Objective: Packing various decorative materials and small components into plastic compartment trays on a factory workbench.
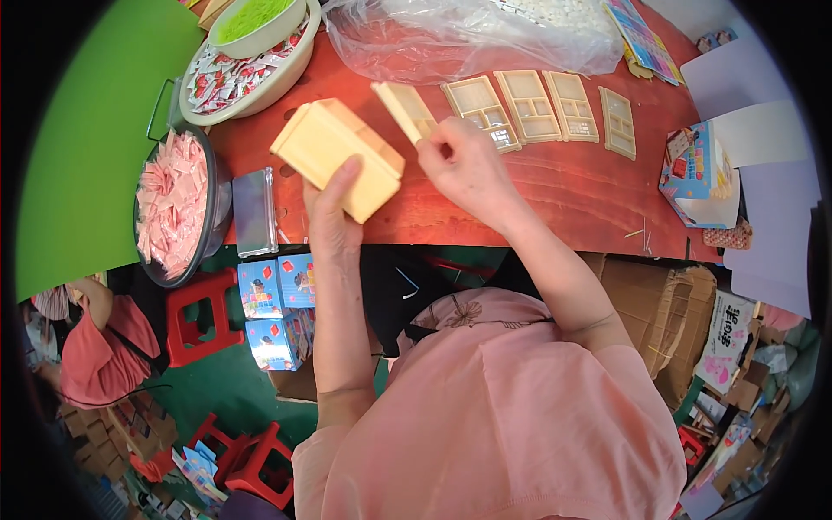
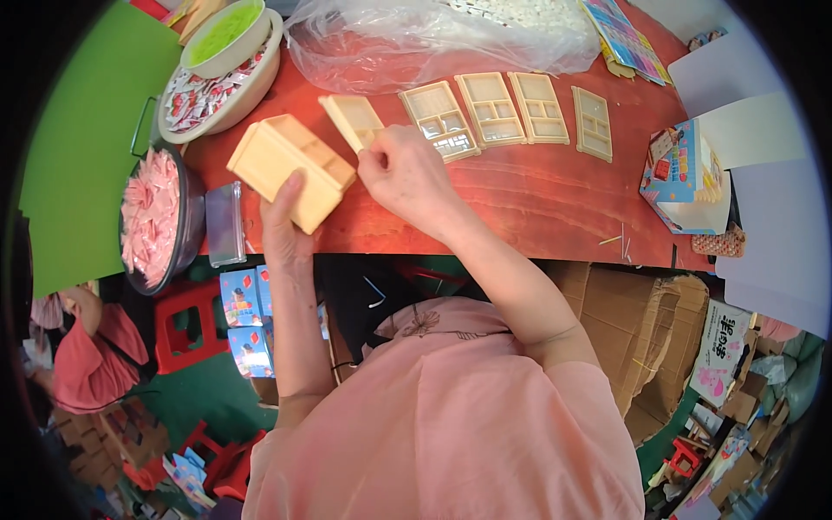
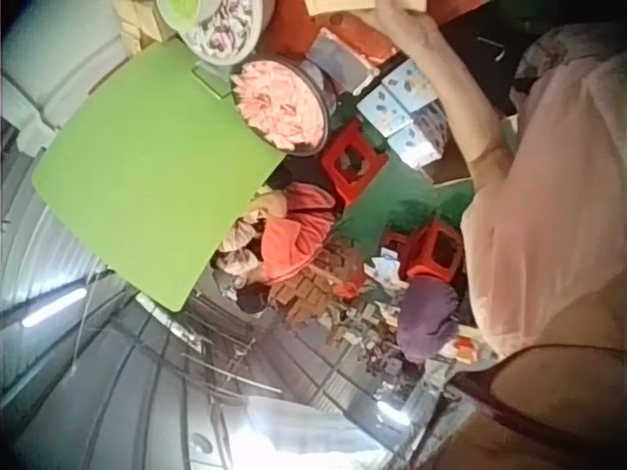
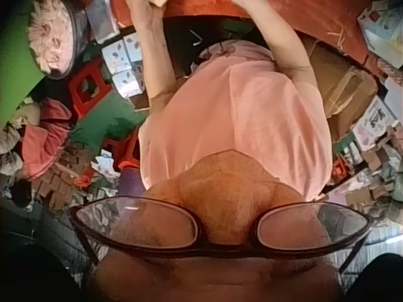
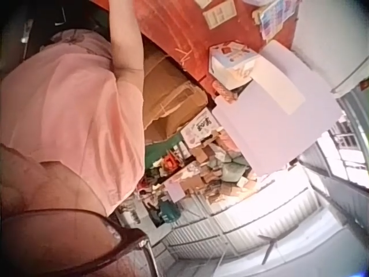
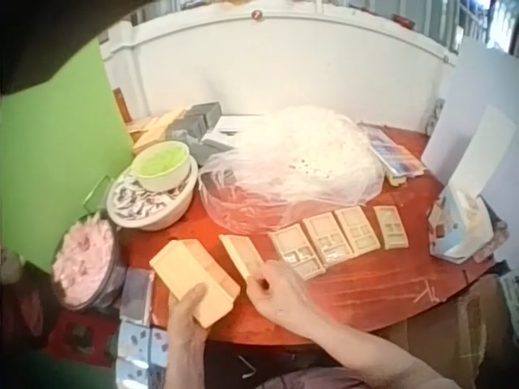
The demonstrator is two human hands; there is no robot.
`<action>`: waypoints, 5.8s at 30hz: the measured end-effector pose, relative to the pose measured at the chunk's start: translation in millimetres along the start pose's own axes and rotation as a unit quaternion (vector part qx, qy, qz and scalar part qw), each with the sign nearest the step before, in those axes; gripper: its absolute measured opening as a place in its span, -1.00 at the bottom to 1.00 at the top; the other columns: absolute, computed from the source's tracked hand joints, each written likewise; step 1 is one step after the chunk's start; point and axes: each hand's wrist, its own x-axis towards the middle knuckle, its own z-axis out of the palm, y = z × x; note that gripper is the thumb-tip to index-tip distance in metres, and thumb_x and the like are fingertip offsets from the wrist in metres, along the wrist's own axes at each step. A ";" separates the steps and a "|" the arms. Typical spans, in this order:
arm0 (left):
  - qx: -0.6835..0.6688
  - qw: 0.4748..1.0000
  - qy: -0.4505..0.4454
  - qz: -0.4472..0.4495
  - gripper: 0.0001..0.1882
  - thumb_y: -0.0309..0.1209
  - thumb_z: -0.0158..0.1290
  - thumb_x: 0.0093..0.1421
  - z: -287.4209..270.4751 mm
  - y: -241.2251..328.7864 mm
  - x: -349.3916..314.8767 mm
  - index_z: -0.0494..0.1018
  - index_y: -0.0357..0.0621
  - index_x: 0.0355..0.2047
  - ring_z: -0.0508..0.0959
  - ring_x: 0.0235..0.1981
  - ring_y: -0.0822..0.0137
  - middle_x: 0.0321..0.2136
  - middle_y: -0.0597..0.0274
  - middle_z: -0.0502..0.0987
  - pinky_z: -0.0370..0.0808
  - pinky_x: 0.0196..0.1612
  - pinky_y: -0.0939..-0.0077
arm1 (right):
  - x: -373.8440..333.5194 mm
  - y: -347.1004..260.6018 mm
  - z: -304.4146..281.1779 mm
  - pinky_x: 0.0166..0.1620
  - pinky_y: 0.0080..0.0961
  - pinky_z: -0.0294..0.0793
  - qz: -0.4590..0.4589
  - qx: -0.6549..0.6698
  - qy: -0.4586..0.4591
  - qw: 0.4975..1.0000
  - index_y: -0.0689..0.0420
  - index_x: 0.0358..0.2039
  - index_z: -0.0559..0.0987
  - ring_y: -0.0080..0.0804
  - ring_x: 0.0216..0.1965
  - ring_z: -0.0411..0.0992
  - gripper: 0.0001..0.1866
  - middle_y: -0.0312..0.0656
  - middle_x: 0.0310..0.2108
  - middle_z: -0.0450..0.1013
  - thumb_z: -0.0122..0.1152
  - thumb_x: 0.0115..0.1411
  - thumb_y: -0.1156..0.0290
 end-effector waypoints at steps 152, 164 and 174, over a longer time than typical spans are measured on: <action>0.009 0.999 0.049 -0.018 -0.18 -0.44 0.26 0.09 -47.0 28.3 -66.8 0.14 -0.32 0.32 0.53 0.11 0.07 0.11 -0.03 0.44 0.53 0.16 0.18 | -60.6 -24.3 14.9 -0.41 -0.12 0.53 -0.024 -0.204 -0.196 0.959 0.22 -0.54 0.53 0.04 -0.48 0.54 -0.74 0.05 -0.54 0.51 0.21 0.19 0.30; -0.122 0.992 -0.002 -0.029 -0.28 -0.30 0.21 0.25 -18.1 39.2 -17.9 0.17 -0.24 0.33 0.47 0.20 0.11 0.18 0.05 0.42 0.45 0.25 0.15 | 41.7 -4.0 21.5 -0.27 -0.05 0.55 0.002 -0.242 -0.149 0.959 0.20 -0.28 0.57 0.09 -0.34 0.58 -0.71 0.11 -0.42 0.58 0.16 0.31 0.19; -0.273 0.959 -0.064 0.030 -0.42 -0.06 -0.05 0.41 7.6 122.1 100.0 0.22 -0.03 0.34 0.45 0.23 0.06 0.22 0.12 0.44 0.42 0.25 -0.06 | 0.1 2.0 -18.8 -0.26 -0.23 0.50 -0.004 -0.006 -0.188 0.982 0.29 -0.23 0.58 0.03 -0.31 0.55 -0.82 0.07 -0.36 0.55 0.19 0.30 0.41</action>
